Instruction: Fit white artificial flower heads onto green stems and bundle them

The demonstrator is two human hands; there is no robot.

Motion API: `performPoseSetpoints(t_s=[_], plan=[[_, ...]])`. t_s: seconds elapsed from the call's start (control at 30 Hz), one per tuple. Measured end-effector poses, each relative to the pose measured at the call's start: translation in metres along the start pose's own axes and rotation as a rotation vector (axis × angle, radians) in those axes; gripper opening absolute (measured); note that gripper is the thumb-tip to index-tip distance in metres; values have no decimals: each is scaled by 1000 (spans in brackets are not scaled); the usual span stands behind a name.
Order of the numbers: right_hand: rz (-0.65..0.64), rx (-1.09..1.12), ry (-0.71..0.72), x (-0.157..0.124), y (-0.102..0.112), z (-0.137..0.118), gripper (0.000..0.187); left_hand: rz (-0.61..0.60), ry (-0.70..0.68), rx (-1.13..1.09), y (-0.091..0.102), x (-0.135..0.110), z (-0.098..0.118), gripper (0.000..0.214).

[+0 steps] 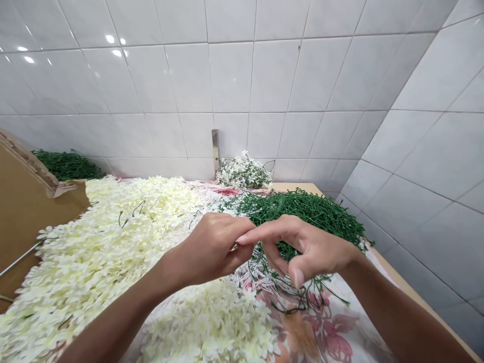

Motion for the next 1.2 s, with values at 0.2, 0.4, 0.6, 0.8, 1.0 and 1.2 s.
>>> performPoseSetpoints(t_s=[0.2,0.4,0.6,0.8,1.0,1.2], plan=[[164,176,38,1,17,5,51,36,18,1,6,3,-2,13],[475,-97,59,-8,48,9,40,64,15,-70,11,1,3,7],[444,-416,30,2,30,6,46,71,92,-216,15,-1,1,11],[420,-433,15,5,26,0,44,102,90,-185,21,1,-2,10],[308,-400,-12,6,14,-6,35,156,54,-99,26,0,-3,10],[40,-338,-105,3,-22,-7,15,175,40,-71,26,0,-6,9]])
Point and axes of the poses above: each hand's wrist, its own x-axis towards the middle knuckle, its own y-axis out of the back of the hand, z = x × y, the point moved 10 cm from there along x, towards the middle knuckle, and after that the axes turned 3 degrees about z, right-handed, at the moved point
